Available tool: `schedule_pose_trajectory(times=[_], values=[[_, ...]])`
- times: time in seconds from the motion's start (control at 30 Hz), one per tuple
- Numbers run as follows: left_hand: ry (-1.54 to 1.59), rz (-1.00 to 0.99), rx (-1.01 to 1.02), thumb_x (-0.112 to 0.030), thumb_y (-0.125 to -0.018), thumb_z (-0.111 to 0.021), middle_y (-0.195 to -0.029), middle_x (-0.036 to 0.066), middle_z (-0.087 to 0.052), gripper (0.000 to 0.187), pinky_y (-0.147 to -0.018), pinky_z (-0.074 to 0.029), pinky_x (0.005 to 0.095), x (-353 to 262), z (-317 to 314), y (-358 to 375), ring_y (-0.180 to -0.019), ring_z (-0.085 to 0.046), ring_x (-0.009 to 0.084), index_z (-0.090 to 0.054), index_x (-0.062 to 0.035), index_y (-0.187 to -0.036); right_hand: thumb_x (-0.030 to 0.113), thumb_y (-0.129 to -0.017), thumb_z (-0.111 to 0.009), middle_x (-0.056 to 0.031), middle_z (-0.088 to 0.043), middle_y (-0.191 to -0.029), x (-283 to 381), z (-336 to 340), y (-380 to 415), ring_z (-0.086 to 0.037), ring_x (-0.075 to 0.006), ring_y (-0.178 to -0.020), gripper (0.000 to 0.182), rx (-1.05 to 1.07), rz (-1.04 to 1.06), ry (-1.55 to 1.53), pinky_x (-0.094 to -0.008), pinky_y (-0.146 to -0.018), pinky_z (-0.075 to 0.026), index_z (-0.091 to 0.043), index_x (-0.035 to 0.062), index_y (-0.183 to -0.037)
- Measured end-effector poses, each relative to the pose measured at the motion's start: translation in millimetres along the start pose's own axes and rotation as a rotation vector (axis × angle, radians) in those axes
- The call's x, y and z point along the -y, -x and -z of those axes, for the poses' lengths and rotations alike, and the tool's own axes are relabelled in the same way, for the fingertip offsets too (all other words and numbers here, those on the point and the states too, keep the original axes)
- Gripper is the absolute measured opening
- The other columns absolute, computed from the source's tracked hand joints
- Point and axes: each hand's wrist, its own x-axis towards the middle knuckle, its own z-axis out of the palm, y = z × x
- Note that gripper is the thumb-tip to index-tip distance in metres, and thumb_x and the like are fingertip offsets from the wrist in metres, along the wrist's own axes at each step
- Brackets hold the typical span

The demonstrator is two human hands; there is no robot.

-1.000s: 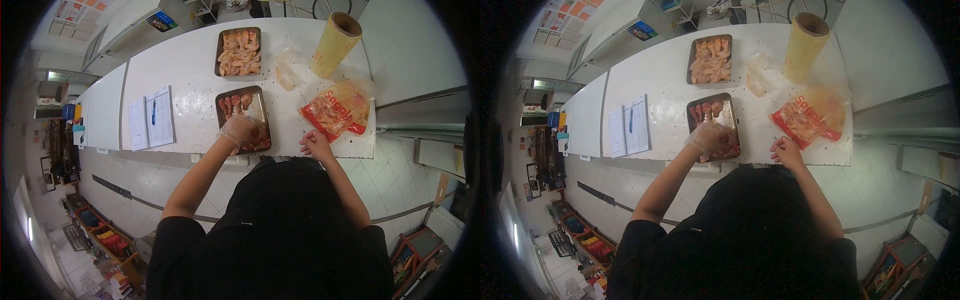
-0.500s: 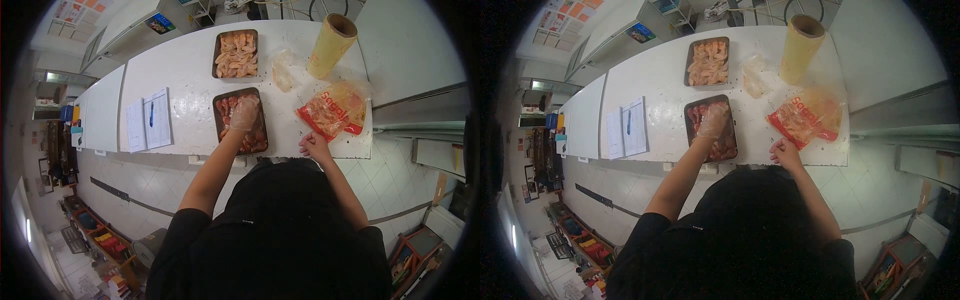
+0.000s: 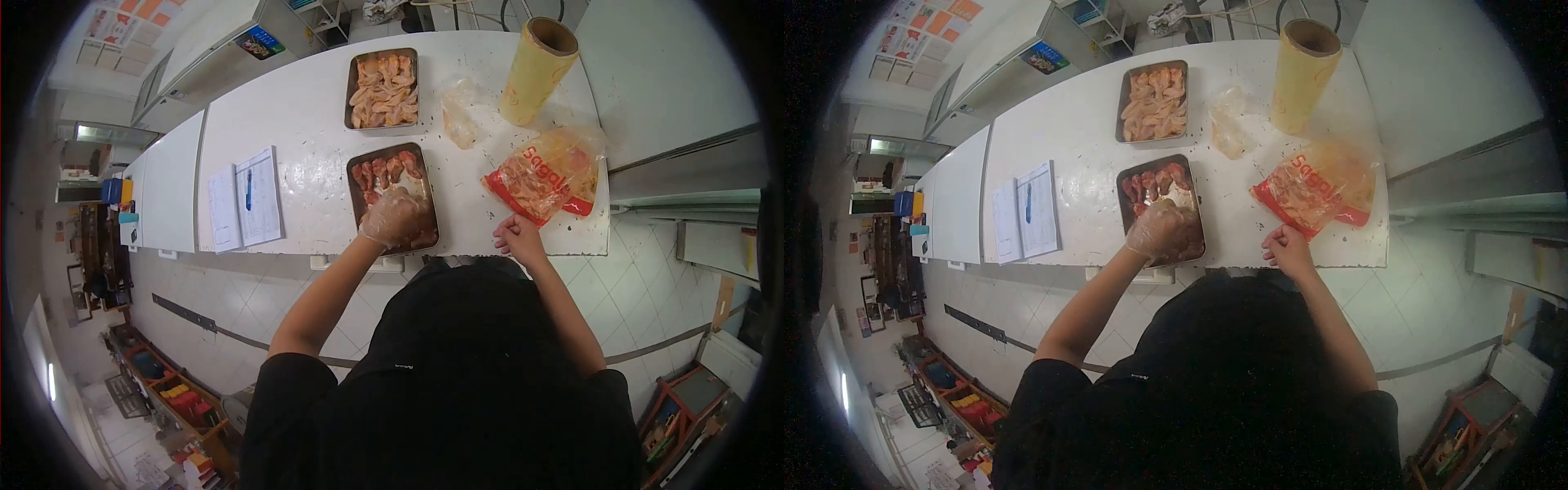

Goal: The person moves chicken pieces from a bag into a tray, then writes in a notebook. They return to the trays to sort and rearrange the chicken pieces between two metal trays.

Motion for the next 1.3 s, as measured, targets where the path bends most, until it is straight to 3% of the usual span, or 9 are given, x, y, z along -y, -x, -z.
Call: schedule_pose_trajectory(times=[0.1, 0.17, 0.27, 0.4, 0.67, 0.77, 0.9, 1.0, 1.3], values=[[0.130, 0.241, 0.136, -0.025, -0.083, -0.068, -0.077, 0.017, -0.070, 0.021, -0.072, -0.056, 0.0481, 12.3, -17.7, 0.9, -0.076, -0.070, 0.0365, -0.074, -0.0064, -0.090, 0.006, -0.096, -0.058, -0.0076, -0.070, -0.090, 4.7, -4.9, -0.3, -0.070, -0.0158, -0.074, 0.005, 0.028, 0.010, 0.008, -0.0277, -0.059, -0.055, -0.057, 0.0029, -0.099], [0.182, 0.707, -0.075, -0.027, -0.091, -0.063, -0.081, 0.021, -0.071, 0.028, -0.072, -0.056, 0.0509, 5.3, -35.4, 1.0, -0.078, -0.072, 0.0387, -0.074, -0.0024, -0.085, 0.006, -0.096, -0.059, -0.0075, -0.070, -0.090, -5.7, -3.0, 3.4, -0.071, -0.0156, -0.074, 0.005, 0.028, 0.003, 0.008, -0.0275, -0.059, -0.055, -0.058, 0.0028, -0.099], [0.225, 0.839, -0.191, -0.030, -0.095, -0.060, -0.081, 0.026, -0.069, 0.036, -0.071, -0.056, 0.0520, 16.4, -65.2, -10.9, -0.078, -0.071, 0.0421, -0.073, 0.0009, -0.085, 0.006, -0.096, -0.059, -0.0076, -0.070, -0.089, -4.4, -4.7, 3.3, -0.071, -0.0153, -0.073, 0.004, 0.023, -0.013, 0.007, -0.0270, -0.059, -0.055, -0.058, 0.0026, -0.098], [0.321, 0.685, -0.427, -0.024, -0.089, -0.064, -0.074, 0.030, -0.065, 0.032, -0.068, -0.055, 0.0519, 5.7, -66.9, -32.7, -0.073, -0.068, 0.0464, -0.068, 0.0058, -0.077, 0.006, -0.096, -0.059, -0.0076, -0.070, -0.088, -4.3, -7.8, -1.6, -0.070, -0.0150, -0.072, 0.004, 0.037, 0.008, 0.010, -0.0263, -0.058, -0.055, -0.059, 0.0023, -0.097], [0.444, 0.767, -0.456, -0.020, -0.089, -0.063, -0.086, 0.030, -0.068, 0.026, -0.077, -0.055, 0.0516, 10.9, -24.9, 1.1, -0.086, -0.068, 0.0458, -0.070, 0.0039, -0.083, 0.007, -0.096, -0.060, -0.0073, -0.070, -0.086, 1.5, -7.1, -0.2, -0.070, -0.0148, -0.071, 0.005, 0.036, -0.001, 0.016, -0.0269, -0.058, -0.055, -0.059, 0.0021, -0.096], [0.278, 1.057, -0.255, -0.019, -0.088, -0.062, -0.090, 0.026, -0.070, 0.022, -0.079, -0.055, 0.0517, 33.4, -18.5, 32.9, -0.086, -0.069, 0.0441, -0.070, 0.0008, -0.087, 0.007, -0.096, -0.060, -0.0069, -0.070, -0.086, -6.3, -1.5, -2.5, -0.070, -0.0144, -0.071, 0.005, 0.004, -0.015, -0.021, -0.0271, -0.059, -0.055, -0.059, 0.0027, -0.096], [0.207, 1.071, -0.152, -0.018, -0.087, -0.062, -0.092, 0.023, -0.072, 0.019, -0.081, -0.055, 0.0514, 41.3, -38.0, 24.7, -0.086, -0.070, 0.0427, -0.071, -0.0017, -0.090, 0.007, -0.095, -0.060, -0.0064, -0.069, -0.086, 2.5, -4.9, -4.1, -0.069, -0.0139, -0.071, 0.004, 0.006, -0.007, 0.019, -0.0270, -0.060, -0.055, -0.059, 0.0036, -0.096], [0.233, 0.779, -0.123, -0.015, -0.084, -0.066, -0.090, 0.025, -0.070, 0.015, -0.083, -0.055, 0.0509, 30.8, -39.5, 7.0, -0.092, -0.069, 0.0413, -0.070, -0.0024, -0.091, 0.007, -0.095, -0.060, -0.0062, -0.070, -0.086, 7.0, -11.4, -4.9, -0.069, -0.0138, -0.071, 0.003, 0.031, 0.037, -0.001, -0.0270, -0.060, -0.055, -0.059, 0.0037, -0.096], [0.435, 0.797, -0.402, -0.016, -0.085, -0.068, -0.093, 0.025, -0.071, 0.017, -0.080, -0.055, 0.0476, 39.5, -52.0, -18.7, -0.092, -0.070, 0.0405, -0.071, -0.0006, -0.091, 0.007, -0.096, -0.060, -0.0060, -0.070, -0.088, -0.1, -6.1, -5.0, -0.069, -0.0141, -0.073, 0.004, 0.036, 0.010, 0.038, -0.0270, -0.061, -0.055, -0.059, 0.0039, -0.097]])
